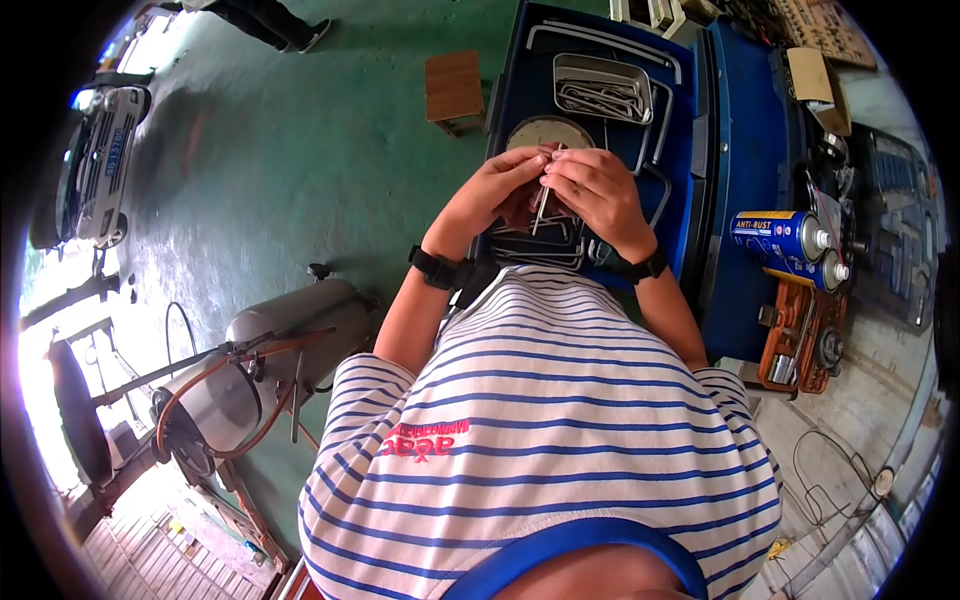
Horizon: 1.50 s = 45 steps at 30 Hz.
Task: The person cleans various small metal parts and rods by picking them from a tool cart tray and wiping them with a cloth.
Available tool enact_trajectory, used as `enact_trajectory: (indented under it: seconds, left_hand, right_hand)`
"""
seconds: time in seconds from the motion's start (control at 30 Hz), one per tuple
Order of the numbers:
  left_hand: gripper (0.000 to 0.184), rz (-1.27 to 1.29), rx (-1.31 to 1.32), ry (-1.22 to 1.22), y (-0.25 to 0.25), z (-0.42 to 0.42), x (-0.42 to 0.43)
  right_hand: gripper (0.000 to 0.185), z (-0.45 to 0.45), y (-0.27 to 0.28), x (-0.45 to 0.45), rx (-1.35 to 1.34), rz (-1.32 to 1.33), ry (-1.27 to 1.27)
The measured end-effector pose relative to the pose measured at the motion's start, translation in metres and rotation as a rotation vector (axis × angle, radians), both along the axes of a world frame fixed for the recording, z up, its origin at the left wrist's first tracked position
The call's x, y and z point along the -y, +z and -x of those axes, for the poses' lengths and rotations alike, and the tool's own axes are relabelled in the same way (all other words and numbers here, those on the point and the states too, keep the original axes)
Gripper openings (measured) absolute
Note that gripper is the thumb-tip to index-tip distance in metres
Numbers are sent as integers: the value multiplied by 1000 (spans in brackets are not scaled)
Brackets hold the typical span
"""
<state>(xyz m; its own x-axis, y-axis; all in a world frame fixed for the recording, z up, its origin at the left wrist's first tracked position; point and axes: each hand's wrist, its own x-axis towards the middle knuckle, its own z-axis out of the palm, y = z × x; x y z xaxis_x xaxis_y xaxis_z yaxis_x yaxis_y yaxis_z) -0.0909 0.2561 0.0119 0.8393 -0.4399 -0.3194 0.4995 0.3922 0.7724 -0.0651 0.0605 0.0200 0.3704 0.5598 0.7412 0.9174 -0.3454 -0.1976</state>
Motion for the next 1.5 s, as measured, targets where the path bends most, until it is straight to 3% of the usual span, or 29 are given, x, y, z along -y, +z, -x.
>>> enact_trajectory:
  seconds: [0.4,0.6,0.67,0.7,0.73,0.8,0.93,1.2,1.3,1.5]
  left_hand:
    - [25,14,68,86,-6,5,5]
    - [22,3,129,294,-7,3,13]
    - [22,17,141,359,-8,2,12]
    - [21,23,167,357,-11,2,8]
    - [20,31,194,354,-13,1,7]
    - [19,55,202,360,-14,1,8]
    - [20,-46,196,423,-10,2,12]
    - [19,-151,212,495,-11,4,17]
    - [19,-290,330,488,-12,4,20]
    - [26,-369,392,475,-17,4,21]
  right_hand:
    - [21,3,0,4,43,73,-8]
    - [21,3,-2,3,-145,-130,0]
    - [19,10,2,-1,-561,-390,-176]
    - [17,9,6,0,-662,-377,-197]
    - [17,10,1,0,-663,-377,-199]
    - [18,11,-12,-6,-1150,-626,-47]
    - [21,18,-8,-12,-1358,-568,19]
    - [22,20,-17,-18,-1291,-427,-75]
    - [22,21,-14,-19,-1292,-396,-83]
    - [22,20,-15,-16,-1382,-385,-55]
